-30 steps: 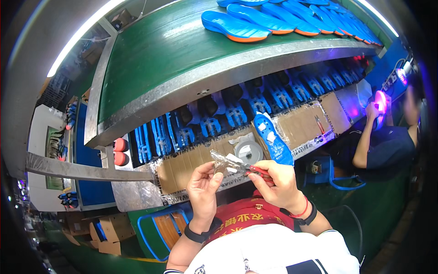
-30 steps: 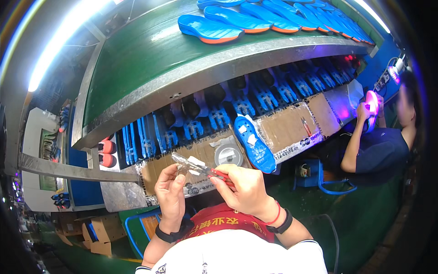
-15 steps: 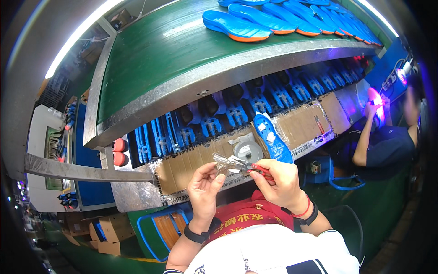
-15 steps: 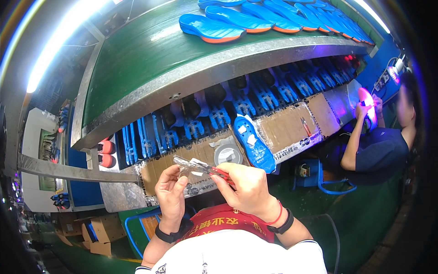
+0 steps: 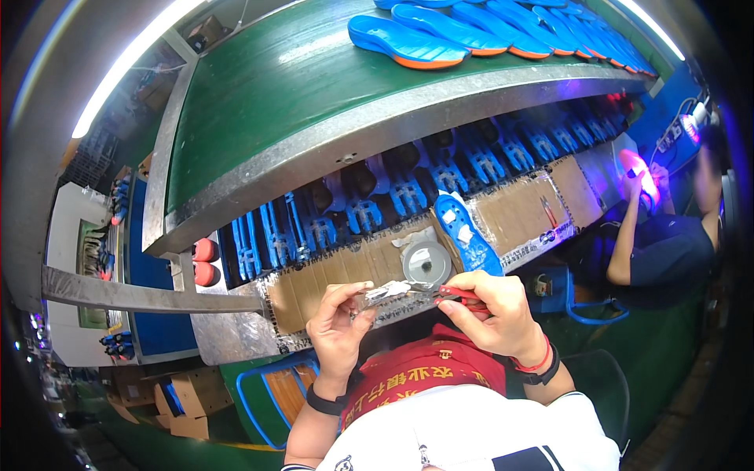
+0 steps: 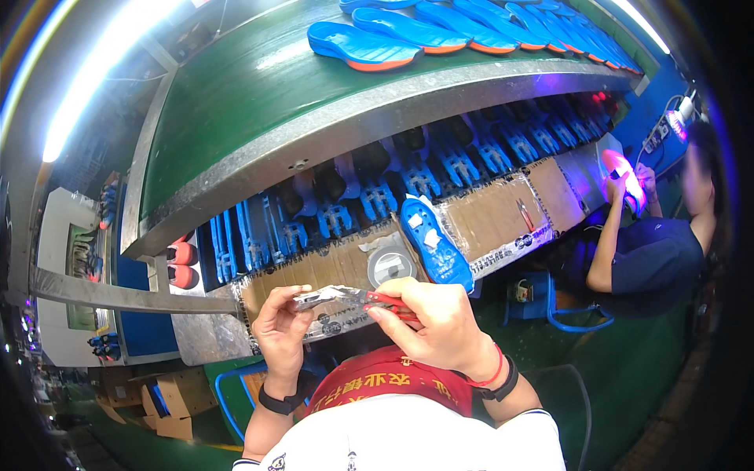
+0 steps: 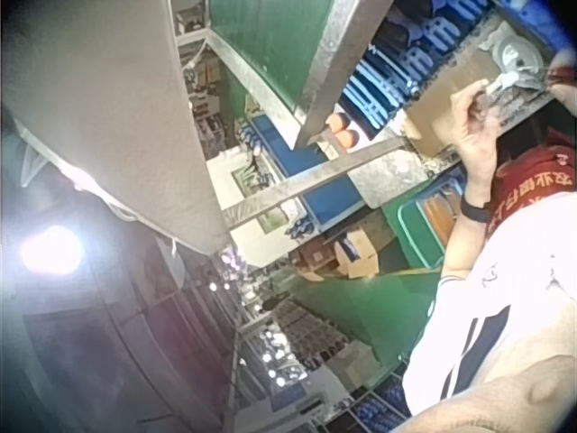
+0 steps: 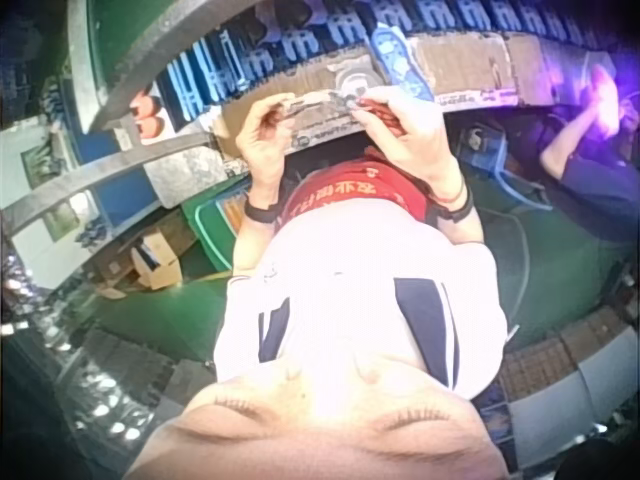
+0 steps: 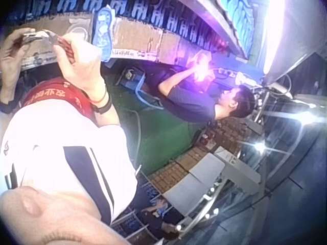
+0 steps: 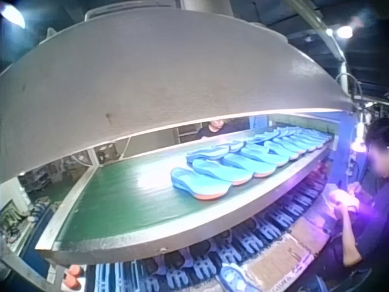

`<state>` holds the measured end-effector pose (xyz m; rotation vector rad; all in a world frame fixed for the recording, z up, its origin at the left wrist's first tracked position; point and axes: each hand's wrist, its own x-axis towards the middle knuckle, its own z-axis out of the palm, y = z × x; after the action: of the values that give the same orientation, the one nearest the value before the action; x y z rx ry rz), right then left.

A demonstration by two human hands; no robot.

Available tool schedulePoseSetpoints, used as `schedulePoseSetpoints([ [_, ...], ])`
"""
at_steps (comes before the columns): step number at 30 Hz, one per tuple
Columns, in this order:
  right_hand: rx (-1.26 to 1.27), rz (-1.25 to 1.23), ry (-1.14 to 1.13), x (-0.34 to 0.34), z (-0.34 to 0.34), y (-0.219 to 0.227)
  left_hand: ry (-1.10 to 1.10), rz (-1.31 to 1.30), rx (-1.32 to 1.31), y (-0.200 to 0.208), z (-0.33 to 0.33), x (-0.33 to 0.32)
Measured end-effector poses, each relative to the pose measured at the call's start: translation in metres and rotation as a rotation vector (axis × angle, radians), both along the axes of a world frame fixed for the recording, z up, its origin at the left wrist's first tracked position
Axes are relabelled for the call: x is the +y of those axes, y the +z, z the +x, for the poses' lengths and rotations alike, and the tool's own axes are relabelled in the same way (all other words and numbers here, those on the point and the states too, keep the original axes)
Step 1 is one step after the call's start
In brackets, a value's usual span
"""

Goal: The person is shown applying glue to shoe components and assembling parts in a factory setting.

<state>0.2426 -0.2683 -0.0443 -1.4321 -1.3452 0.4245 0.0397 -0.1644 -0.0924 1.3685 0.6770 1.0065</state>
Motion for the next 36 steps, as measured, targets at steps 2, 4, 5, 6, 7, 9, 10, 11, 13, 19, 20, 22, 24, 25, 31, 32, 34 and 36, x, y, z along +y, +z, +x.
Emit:
schedulePoseSetpoints([
  [2,-0.027,0.002,0.022,0.0,0.0,0.001,0.004,0.1,0.045,0.002,-0.003,0.004],
  [4,-0.045,-0.024,0.051,-0.001,0.0,0.002,0.01,0.2,0.089,0.005,-0.006,0.008],
  [5,-0.045,-0.024,0.05,-0.001,-0.001,0.002,0.024,0.364,0.173,0.01,-0.007,0.009],
  [6,-0.016,-0.026,0.059,-0.001,-0.001,0.002,0.038,0.527,0.257,0.014,-0.008,0.011],
  [7,0.014,-0.027,0.069,-0.002,-0.001,0.002,0.038,0.526,0.257,0.016,-0.01,0.012],
  [9,0.033,-0.057,0.086,-0.004,0.0,0.003,0.091,0.875,0.379,0.022,-0.013,0.013],
  [10,0.053,-0.087,0.103,-0.004,0.0,0.003,0.093,0.874,0.38,0.026,-0.015,0.013],
  [11,0.054,-0.087,0.103,-0.005,0.0,0.004,0.11,0.952,0.416,0.029,-0.017,0.012],
  [13,0.095,-0.077,0.142,-0.005,0.0,0.005,0.146,1.07,0.478,0.034,-0.021,0.01],
  [19,0.09,-0.112,0.191,-0.006,0.001,0.011,0.176,1.223,0.529,0.037,-0.03,0.005],
  [20,0.09,-0.112,0.191,-0.007,0.001,0.013,0.176,1.223,0.53,0.037,-0.03,0.005],
  [22,0.094,-0.118,0.208,-0.007,0.0,0.016,0.153,1.265,0.527,0.036,-0.032,0.005],
  [24,0.063,-0.13,0.197,-0.008,0.0,0.018,0.142,1.283,0.534,0.035,-0.034,0.005],
  [25,0.031,-0.141,0.186,-0.009,0.0,0.018,0.132,1.301,0.542,0.035,-0.035,0.004],
  [31,-0.015,-0.157,0.175,-0.009,-0.003,0.02,0.105,1.369,0.557,0.034,-0.038,0.006],
  [32,-0.015,-0.158,0.175,-0.009,-0.002,0.02,0.105,1.369,0.557,0.034,-0.038,0.007],
  [34,-0.029,-0.157,0.164,-0.009,-0.003,0.02,0.087,1.391,0.558,0.036,-0.037,0.007],
  [36,-0.04,-0.171,0.145,-0.008,-0.005,0.018,0.077,1.4,0.564,0.036,-0.037,0.007],
])
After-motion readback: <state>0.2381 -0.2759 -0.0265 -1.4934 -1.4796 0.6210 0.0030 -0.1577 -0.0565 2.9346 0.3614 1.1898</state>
